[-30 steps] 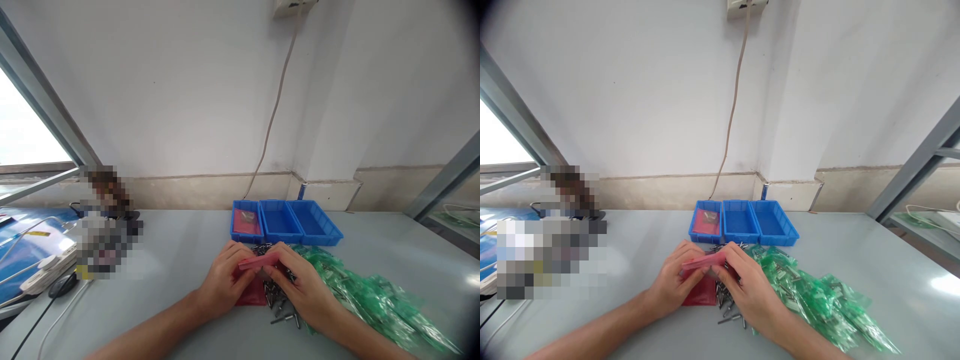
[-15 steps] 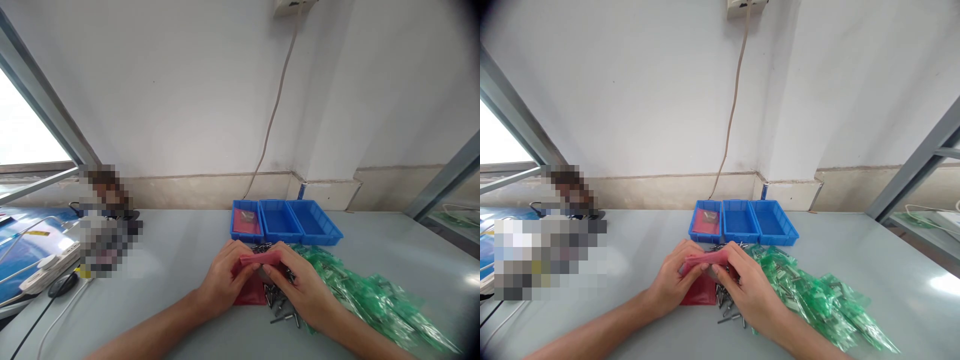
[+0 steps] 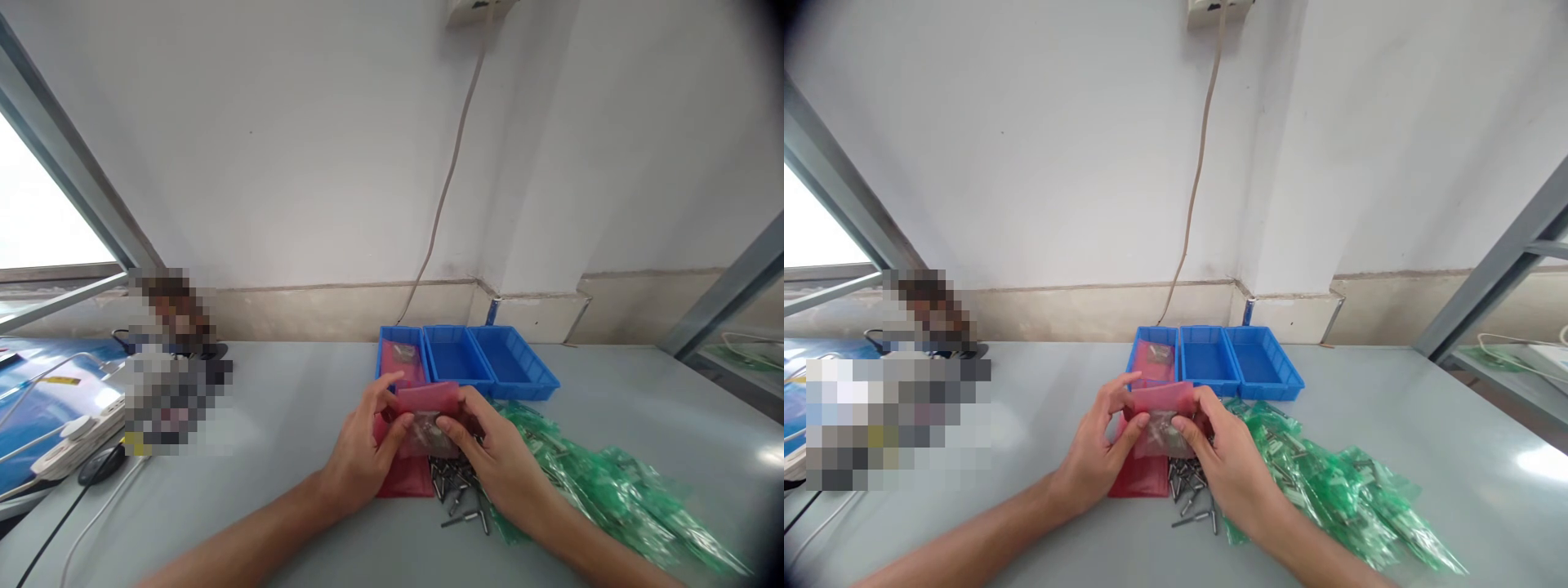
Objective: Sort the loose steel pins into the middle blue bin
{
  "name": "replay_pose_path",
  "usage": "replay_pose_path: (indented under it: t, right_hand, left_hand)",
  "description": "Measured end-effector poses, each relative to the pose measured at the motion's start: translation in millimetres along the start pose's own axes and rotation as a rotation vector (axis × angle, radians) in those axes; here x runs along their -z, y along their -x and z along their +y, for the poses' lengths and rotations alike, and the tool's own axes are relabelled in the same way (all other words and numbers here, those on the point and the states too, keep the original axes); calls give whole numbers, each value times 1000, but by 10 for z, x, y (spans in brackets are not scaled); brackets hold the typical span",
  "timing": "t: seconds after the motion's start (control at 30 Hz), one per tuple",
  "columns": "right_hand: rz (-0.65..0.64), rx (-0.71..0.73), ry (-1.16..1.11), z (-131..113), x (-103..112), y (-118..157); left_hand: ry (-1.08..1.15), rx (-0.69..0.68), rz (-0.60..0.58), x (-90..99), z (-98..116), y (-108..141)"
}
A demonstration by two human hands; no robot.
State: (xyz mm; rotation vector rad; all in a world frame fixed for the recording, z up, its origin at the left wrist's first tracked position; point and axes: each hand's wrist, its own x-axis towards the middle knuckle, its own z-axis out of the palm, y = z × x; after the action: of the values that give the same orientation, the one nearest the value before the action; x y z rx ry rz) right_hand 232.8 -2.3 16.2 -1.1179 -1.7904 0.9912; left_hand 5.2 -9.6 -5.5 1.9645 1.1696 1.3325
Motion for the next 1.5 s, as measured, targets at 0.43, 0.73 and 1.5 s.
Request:
replay_pose_path:
  t: [0.43, 0.73, 1.5]
  right_hand:
    - [209, -10, -143, -17, -18, -17]
    - [115, 64, 17, -20, 30, -1]
    - [75, 63, -7, -5, 31, 8]
  left_hand:
    - [-73, -179, 56, 3, -14, 18]
    - [-56, -243, -79, 53, 45, -38]
    - [-95, -237, -3, 66, 44, -82]
